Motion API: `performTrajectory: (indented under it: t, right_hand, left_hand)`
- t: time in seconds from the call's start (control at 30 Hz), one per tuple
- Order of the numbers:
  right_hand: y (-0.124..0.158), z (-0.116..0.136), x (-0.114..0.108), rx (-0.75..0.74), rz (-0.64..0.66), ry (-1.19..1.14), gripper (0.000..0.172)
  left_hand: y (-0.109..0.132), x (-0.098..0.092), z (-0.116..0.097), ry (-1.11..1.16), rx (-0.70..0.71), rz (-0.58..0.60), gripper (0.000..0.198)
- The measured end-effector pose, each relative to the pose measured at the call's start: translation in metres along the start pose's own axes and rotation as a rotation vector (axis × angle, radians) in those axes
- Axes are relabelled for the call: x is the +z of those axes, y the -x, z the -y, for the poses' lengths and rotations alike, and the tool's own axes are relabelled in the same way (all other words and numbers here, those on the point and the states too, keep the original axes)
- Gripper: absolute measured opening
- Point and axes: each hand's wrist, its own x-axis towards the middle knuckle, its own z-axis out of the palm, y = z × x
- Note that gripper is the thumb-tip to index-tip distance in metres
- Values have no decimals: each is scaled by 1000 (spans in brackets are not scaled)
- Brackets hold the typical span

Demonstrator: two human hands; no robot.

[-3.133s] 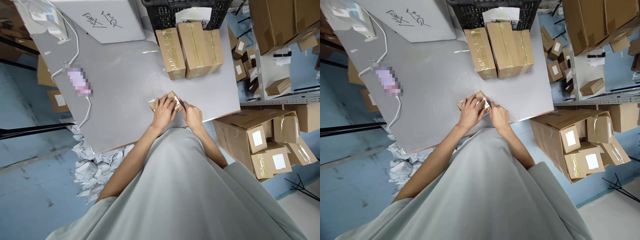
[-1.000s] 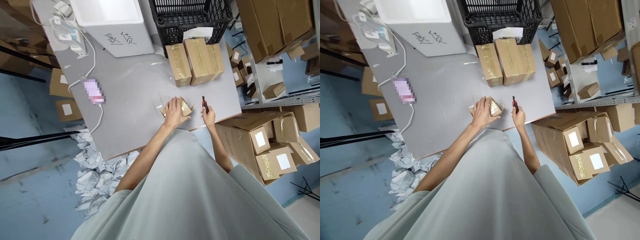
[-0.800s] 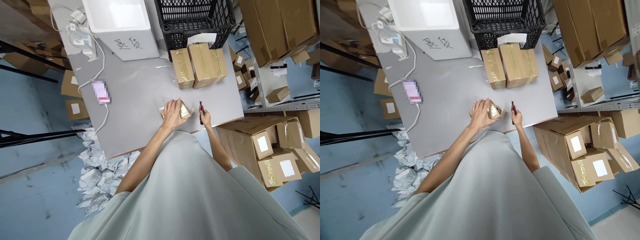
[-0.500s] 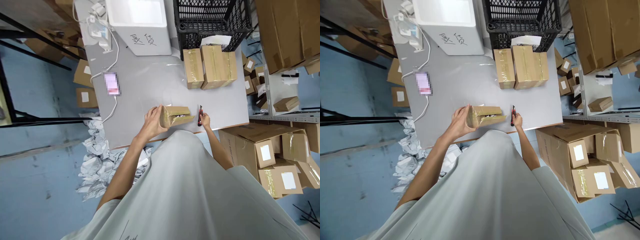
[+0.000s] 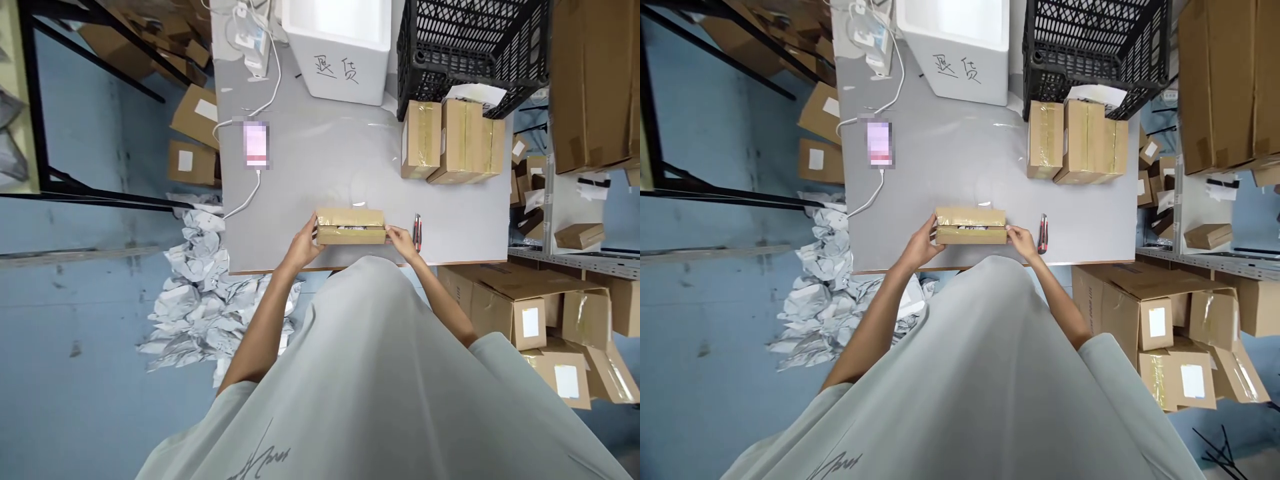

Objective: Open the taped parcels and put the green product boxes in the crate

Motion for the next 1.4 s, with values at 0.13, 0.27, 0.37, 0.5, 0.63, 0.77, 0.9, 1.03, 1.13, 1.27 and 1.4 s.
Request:
performTrajectory:
  t: [0.13, 0.27, 0.37, 0.5, 0.63, 0.77, 0.9, 1.03, 1.13, 1.27, 1.4]
  right_hand:
    - [1, 1, 10, -70, -28, 44, 50]
    - [-6, 0, -1, -132, -81, 153, 60]
    - [-14, 5, -9, -266, -82, 244, 75]
    - [-24, 19, -14, -382, -19, 351, 60]
    - [-35, 36, -14, -425, 66, 527, 54]
    - [-37, 51, -12, -431, 173, 782, 71]
    - [-30, 60, -10, -410, 216, 912, 81]
    - [-26, 63, -13, -410, 227, 917, 65]
    - [-32, 65, -15, -422, 224, 891, 54]
    - [-42, 68, -12, -489, 206, 878, 49]
    - [-51, 66, -9, -477, 93, 805, 48]
  left_hand:
    - [-2, 19, 8, -50, -28, -112, 98]
    - [7, 26, 4, -50, 24, -199, 97]
    - [22, 22, -5, -45, 84, -268, 84]
    - [38, 10, -14, -17, 104, -345, 30]
    - [46, 2, -14, -1, 76, -311, 32]
    - [51, 6, -9, 93, -33, -263, 19]
    - [53, 13, 4, 317, -265, -186, 47]
    - [49, 18, 23, 511, -283, -137, 62]
    - [41, 22, 31, 518, -215, -128, 71]
    - [28, 32, 34, 410, -176, -154, 79]
    - [23, 41, 32, 268, -158, -221, 75]
